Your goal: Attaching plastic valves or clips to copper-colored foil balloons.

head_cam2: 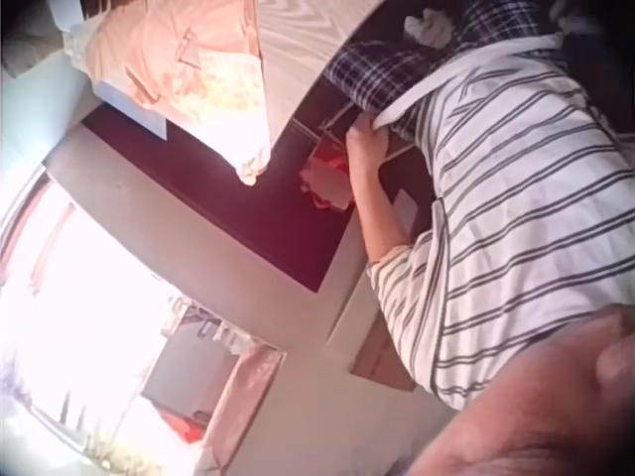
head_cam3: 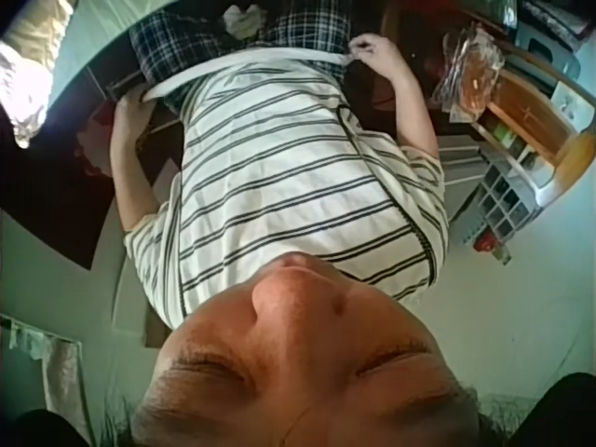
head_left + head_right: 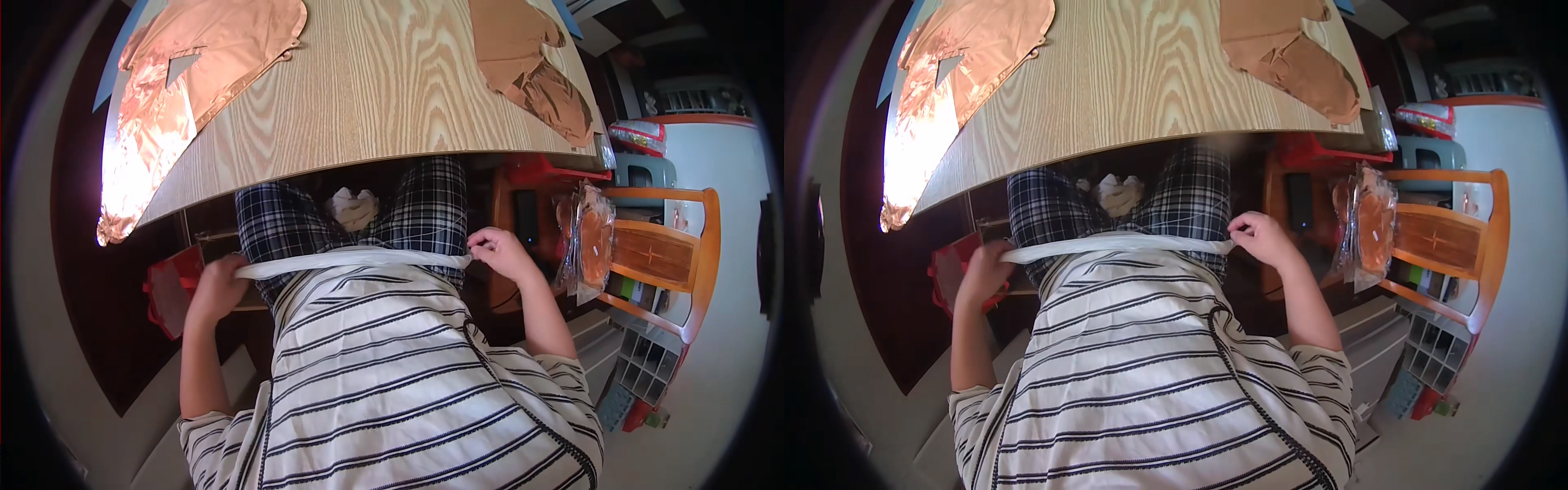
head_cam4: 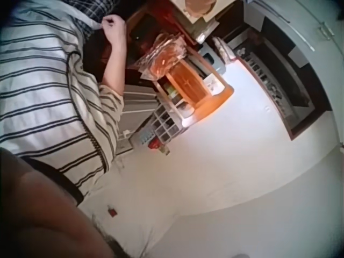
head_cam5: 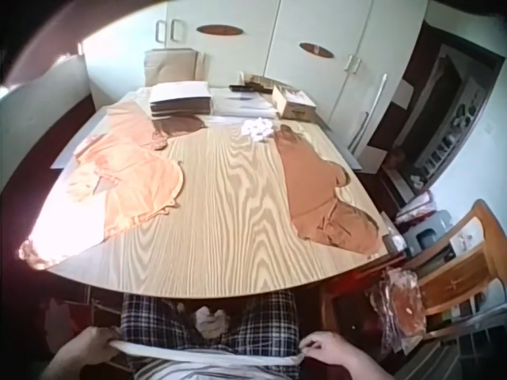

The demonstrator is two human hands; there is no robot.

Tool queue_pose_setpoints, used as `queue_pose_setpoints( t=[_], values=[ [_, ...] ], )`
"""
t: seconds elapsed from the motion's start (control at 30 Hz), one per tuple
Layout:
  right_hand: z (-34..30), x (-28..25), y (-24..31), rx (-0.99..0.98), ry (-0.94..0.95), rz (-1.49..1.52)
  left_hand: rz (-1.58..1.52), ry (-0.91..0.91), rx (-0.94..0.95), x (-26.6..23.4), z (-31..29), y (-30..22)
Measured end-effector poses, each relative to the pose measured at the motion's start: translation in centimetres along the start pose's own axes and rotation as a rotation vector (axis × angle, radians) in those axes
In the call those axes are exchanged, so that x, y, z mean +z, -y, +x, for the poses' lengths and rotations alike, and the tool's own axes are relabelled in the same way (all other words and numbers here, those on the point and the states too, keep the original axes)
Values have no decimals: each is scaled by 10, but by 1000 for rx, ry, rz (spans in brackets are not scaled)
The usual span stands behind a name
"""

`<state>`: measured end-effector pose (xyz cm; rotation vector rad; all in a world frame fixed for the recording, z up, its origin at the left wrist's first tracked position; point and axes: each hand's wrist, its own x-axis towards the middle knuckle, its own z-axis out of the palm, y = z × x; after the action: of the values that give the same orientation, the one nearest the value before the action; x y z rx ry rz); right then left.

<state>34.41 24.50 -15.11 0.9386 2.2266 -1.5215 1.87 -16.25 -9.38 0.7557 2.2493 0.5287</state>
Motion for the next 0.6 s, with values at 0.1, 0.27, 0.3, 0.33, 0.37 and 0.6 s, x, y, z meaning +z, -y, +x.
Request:
queue_pose_setpoints(
  t=[0.1,0.27,0.3,0.33,0.37,0.6],
  values=[
    [1,-27,19,122,216,-448,239,177,-49,32,6,38],
    [8,-29,49,1,-132,-719,48,13,-26,24,-1,35],
    [14,-23,54,-120,-166,-580,69,12,-48,23,-2,33],
    [24,-14,56,-278,-177,-552,89,11,-70,21,-2,31],
    [35,-1,61,-376,-144,-560,112,10,-92,20,-3,29],
    [96,54,86,-493,128,-221,26,-128,192,-1,26,-47]
  ],
)
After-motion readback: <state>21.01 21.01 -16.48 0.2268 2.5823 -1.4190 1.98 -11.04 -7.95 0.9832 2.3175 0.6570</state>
